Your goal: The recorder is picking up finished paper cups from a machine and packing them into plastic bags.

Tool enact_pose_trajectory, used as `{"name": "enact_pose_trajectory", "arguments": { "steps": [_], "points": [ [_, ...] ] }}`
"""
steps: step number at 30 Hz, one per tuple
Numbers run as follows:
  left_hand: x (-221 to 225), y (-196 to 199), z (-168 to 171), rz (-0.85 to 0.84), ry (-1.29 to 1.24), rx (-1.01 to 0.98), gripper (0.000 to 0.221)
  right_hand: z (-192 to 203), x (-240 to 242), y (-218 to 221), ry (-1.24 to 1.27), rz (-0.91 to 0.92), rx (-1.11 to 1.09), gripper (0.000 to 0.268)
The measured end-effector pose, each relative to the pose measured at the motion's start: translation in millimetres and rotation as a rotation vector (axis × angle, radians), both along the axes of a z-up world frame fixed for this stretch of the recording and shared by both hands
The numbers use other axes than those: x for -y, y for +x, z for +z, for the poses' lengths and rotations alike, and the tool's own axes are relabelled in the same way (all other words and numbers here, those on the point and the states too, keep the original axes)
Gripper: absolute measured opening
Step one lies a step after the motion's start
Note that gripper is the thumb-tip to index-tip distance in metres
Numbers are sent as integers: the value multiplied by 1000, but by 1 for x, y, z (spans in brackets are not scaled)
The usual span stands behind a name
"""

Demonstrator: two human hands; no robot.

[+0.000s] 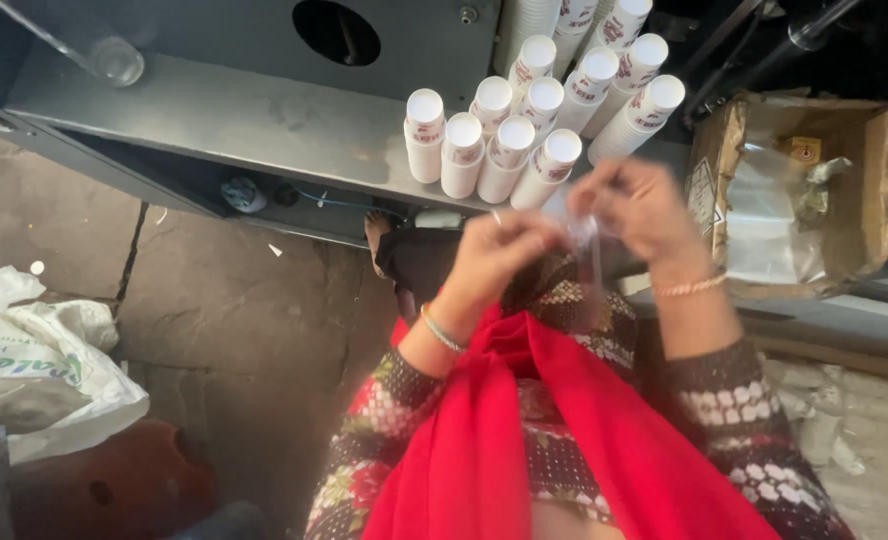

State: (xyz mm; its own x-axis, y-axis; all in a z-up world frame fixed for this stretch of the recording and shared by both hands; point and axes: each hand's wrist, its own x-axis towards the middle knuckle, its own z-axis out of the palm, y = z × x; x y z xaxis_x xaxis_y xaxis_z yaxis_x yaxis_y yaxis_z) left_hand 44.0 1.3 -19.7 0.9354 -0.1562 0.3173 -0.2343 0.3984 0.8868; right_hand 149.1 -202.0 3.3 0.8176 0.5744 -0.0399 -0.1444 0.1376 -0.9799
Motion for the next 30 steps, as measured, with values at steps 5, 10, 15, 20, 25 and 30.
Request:
{"name": "enact_pose_trajectory", "arguments": {
  "steps": [5, 10, 15, 20, 25, 30],
  "points": [
    [6, 57, -4, 148, -625, -320, 13, 32, -25, 55, 71, -96, 429, 6],
    [10, 52, -70, 300, -355, -548, 18, -78, -30, 69, -188, -188, 134, 31],
    [15, 41, -154, 319, -243, -777, 14, -119, -21, 29, -474, -226, 661, 20],
    [28, 34, -150, 524, -50, -408, 10, -36, -25, -5, -426, -68, 327, 8],
    [24, 9, -19, 423, -116, -262, 13, 24, -27, -65, -429, 14, 655, 8],
    [19, -5, -63, 9, -137, -381, 30, 59, 3, -75, -206, 91, 684, 21]
  ]
}}
